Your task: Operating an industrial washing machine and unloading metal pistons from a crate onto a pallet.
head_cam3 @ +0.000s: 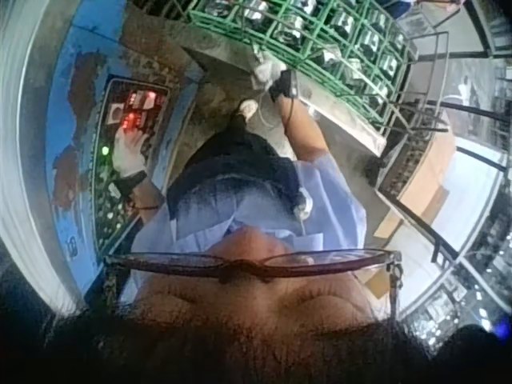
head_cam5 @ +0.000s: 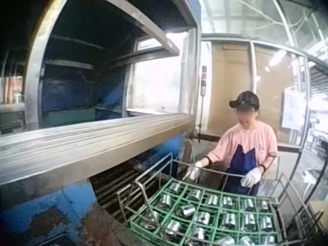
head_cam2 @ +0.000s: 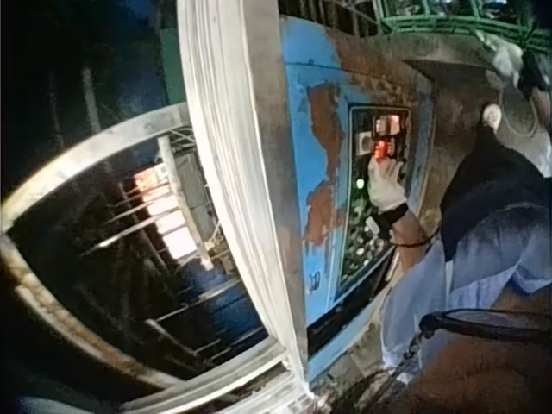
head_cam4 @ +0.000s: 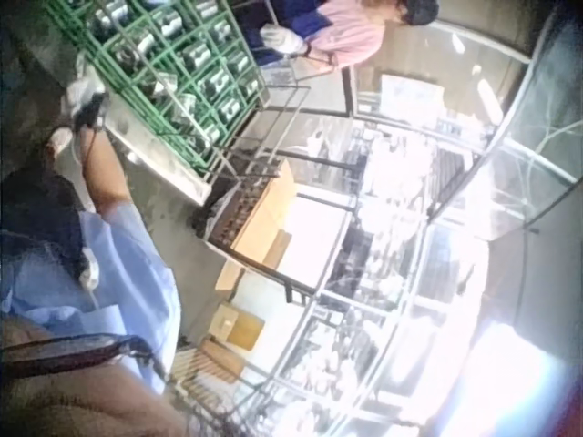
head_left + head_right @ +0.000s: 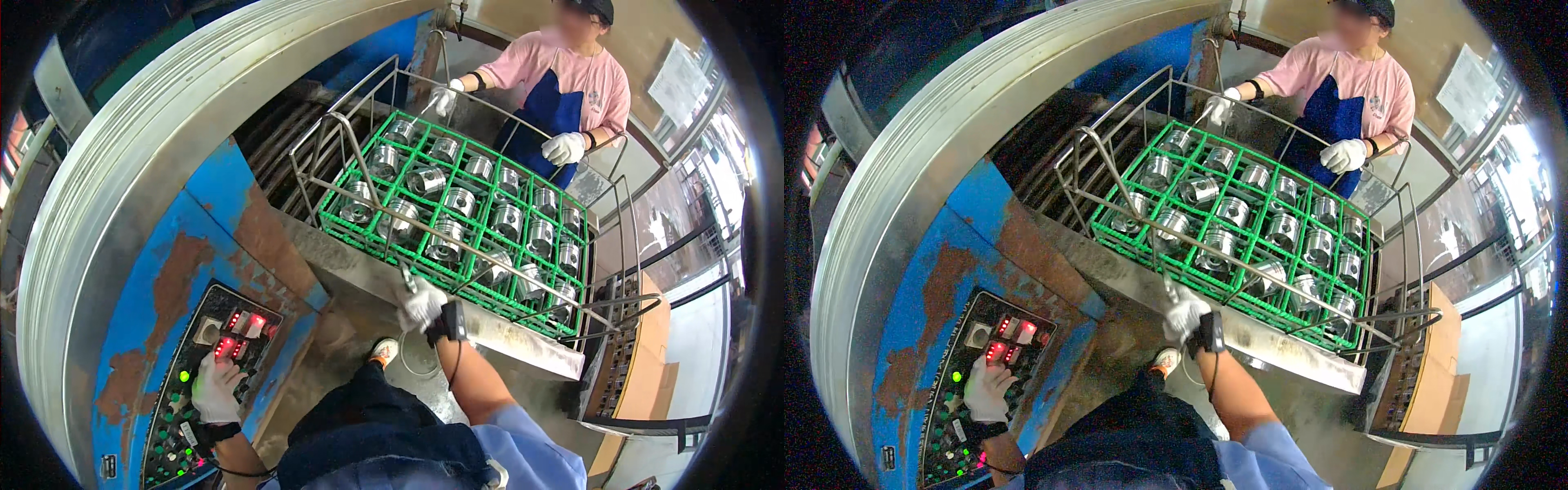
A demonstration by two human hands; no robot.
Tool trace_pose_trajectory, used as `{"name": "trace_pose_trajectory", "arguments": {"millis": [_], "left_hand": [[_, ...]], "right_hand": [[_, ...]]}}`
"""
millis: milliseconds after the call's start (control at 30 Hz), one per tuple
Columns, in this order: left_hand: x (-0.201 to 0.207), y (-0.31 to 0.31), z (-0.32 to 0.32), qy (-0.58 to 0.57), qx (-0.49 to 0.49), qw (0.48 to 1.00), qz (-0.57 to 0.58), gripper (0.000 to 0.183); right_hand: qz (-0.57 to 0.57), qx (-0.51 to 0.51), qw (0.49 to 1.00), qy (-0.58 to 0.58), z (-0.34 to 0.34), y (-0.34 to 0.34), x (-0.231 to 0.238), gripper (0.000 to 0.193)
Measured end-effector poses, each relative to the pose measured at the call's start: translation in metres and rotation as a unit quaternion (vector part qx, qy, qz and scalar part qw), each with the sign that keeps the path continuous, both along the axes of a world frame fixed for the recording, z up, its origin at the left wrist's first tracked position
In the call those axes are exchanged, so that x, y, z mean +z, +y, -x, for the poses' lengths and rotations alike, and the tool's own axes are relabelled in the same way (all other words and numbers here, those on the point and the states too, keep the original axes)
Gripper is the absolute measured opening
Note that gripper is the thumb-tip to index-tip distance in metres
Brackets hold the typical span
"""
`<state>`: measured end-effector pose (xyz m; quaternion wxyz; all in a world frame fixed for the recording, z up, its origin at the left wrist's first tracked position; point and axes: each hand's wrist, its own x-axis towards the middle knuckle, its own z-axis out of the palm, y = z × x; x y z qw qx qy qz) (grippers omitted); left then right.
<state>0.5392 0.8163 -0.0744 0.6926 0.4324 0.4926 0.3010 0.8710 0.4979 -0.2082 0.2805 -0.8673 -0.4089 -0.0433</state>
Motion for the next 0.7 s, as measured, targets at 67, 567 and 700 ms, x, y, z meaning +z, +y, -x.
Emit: {"name": "trace_pose_trajectory", "arguments": {"millis": [67,567,700], "left_hand": [[-0.002,0.007,-0.004,-0.009,-0.008,1.000,-0.001,0.053],[-0.001,0.033,-0.009,-0.016,0.005,1.000,0.009,0.050],[0.000,0.041,-0.008,-0.001,0.012,1.000,0.007,0.050]], "right_hand": [[0.395,-0.028,0.914,-0.090,-0.032,0.017,-0.019,0.010],[-0.337,-0.170,0.807,0.454,0.024,0.002,-0.007,0.016],[-0.036,-0.194,0.831,0.520,0.063,0.028,0.082,0.011]]}}
